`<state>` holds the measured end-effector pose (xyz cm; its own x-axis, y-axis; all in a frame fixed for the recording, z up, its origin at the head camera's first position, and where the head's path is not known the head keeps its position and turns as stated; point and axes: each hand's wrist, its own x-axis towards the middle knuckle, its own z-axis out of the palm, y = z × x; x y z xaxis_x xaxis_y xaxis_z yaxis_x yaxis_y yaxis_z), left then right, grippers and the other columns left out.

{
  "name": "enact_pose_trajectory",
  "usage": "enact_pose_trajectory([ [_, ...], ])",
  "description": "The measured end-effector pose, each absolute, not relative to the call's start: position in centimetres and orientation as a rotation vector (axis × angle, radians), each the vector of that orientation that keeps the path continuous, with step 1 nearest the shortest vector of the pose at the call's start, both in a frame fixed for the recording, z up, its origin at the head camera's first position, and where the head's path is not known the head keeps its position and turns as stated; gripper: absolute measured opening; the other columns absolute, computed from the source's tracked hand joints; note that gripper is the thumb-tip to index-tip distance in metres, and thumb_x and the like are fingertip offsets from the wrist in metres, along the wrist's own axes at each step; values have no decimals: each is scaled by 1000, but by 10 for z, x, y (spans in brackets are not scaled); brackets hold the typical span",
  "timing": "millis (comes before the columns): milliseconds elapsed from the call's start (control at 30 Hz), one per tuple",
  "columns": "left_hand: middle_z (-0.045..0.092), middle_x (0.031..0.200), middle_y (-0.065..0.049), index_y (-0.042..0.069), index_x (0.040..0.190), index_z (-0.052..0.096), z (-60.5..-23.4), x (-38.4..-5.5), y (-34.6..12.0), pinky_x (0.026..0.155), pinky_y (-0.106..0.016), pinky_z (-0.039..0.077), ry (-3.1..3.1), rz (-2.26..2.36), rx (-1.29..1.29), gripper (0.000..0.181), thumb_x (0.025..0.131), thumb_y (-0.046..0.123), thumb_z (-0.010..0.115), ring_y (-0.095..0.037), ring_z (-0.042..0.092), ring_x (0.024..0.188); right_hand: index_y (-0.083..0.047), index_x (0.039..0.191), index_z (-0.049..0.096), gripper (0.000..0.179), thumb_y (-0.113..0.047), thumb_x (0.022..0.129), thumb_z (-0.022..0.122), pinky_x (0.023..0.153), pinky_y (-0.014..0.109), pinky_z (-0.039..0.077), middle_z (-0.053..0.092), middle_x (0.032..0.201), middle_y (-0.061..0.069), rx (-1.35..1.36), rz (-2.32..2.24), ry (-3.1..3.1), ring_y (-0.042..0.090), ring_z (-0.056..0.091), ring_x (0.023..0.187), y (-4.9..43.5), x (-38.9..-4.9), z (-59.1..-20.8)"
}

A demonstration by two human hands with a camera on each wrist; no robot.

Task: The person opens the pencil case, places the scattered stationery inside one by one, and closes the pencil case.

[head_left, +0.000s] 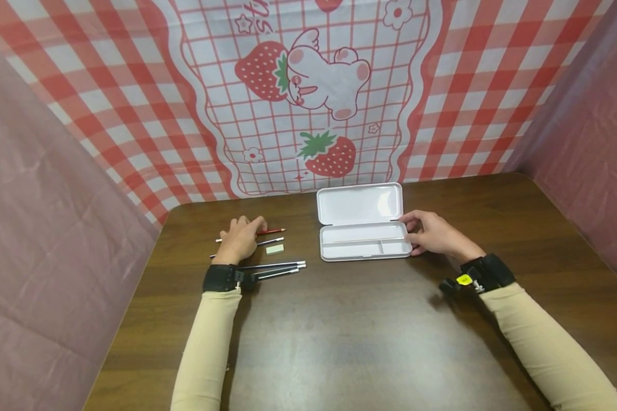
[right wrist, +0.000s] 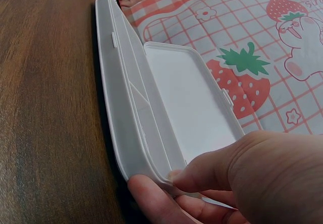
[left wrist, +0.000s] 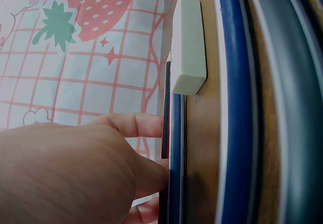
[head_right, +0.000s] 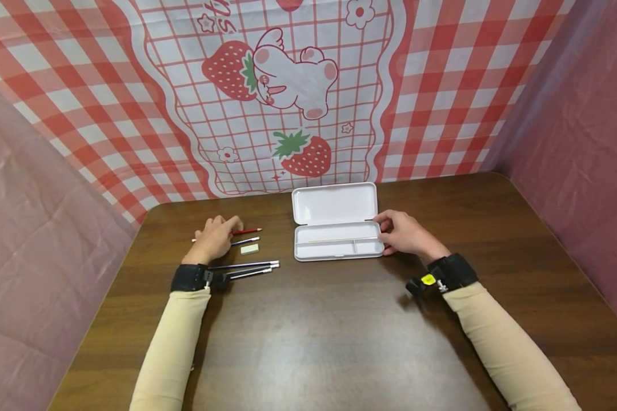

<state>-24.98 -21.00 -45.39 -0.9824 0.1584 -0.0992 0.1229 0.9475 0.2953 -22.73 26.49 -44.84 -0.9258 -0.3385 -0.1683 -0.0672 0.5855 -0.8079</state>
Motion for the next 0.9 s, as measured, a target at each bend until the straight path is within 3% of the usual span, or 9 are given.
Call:
enact_pose_trajectory([
  [567, 61, 141, -27, 19, 137, 65, -451, -250, -212, 112, -77, 45, 3012, 444, 239, 41, 104, -4, 54, -50, 52, 141, 14, 155, 50, 53, 2, 107, 67, 70, 27, 68, 56, 130, 32, -325, -1254, 2512, 22, 66, 90, 266, -228, -449],
  [733, 63, 137, -25, 20, 136, 65, -451, -250, -212, 109, -76, 47, 3055, 454, 273, 32, 111, 4, 53, -48, 55, 137, 15, 155, 50, 53, 2, 107, 67, 69, 26, 67, 56, 131, 32, -328, -1253, 2514, 21, 66, 89, 266, -228, -449],
  [900, 65, 130, -24, 19, 133, 65, -448, -248, -211, 103, -74, 50, 3117, 480, 338, 29, 111, 4, 55, -46, 59, 129, 17, 154, 49, 53, 4, 106, 66, 68, 26, 67, 56, 129, 33, -330, -1257, 2520, 20, 66, 88, 264, -227, -448],
])
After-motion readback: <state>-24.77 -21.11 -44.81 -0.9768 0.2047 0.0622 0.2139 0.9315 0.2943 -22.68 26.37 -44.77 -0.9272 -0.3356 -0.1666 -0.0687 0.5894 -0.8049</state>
